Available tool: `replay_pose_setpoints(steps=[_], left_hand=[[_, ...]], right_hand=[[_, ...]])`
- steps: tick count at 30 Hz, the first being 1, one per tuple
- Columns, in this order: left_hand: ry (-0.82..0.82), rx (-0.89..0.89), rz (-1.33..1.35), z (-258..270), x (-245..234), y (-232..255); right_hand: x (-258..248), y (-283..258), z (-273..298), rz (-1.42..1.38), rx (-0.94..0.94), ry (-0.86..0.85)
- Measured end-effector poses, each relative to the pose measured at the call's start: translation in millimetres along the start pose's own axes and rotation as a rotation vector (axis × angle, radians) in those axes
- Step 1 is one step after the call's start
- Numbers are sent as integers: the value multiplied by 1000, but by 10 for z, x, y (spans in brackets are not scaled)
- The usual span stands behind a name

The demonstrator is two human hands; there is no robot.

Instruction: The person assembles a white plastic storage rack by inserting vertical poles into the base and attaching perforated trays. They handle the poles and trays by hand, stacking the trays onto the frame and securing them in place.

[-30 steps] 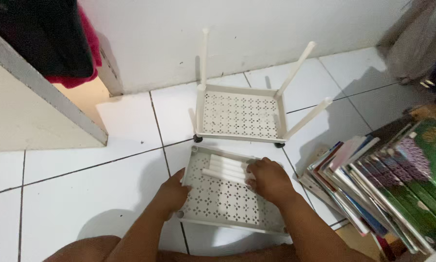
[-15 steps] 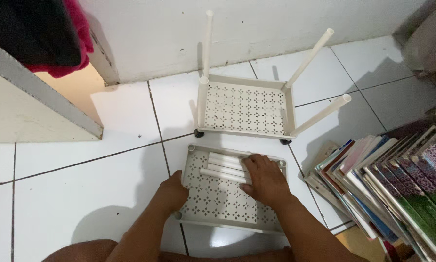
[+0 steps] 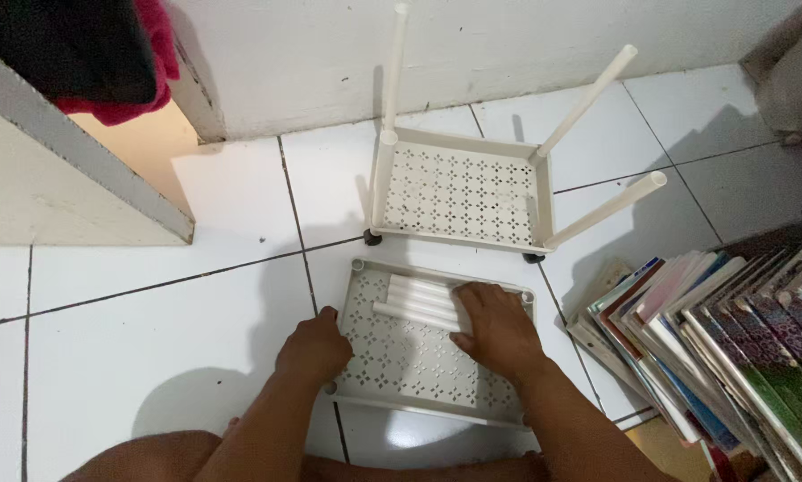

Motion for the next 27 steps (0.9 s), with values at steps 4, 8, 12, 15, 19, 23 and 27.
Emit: replay_pose_setpoints(steps=[4,8,12,15,19,23,27], left_hand=[[25,22,-19,74,-52,38],[9,0,4,90,-78,68],[44,31,-12,81,-95,70],[38,16,-24,82,-97,75],[71,55,-58,96,-100,71],[81,76,-108,79,-78,9],[89,78,-169,9,-61,-56]], right_hand=[[-10,1,-14,-16,23,-35],[131,79,-117,-101,31,-13],[250,189,-200,-183,-65,115],[239,173,-184,-202,-76,73],[215,105,-162,-175,-10,-107],[166,105,-184,-248,-62,-83],[-70,157,-159,-507,69,-11]])
Point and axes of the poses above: each hand's wrist, its own z-axis away from the middle knuckle, its own x-axis out of the palm, y = z × x, the point moved 3 cm from there along -z, towards the middle knuckle, and after that the axes turned 6 degrees about x, right-handed, at the moved point
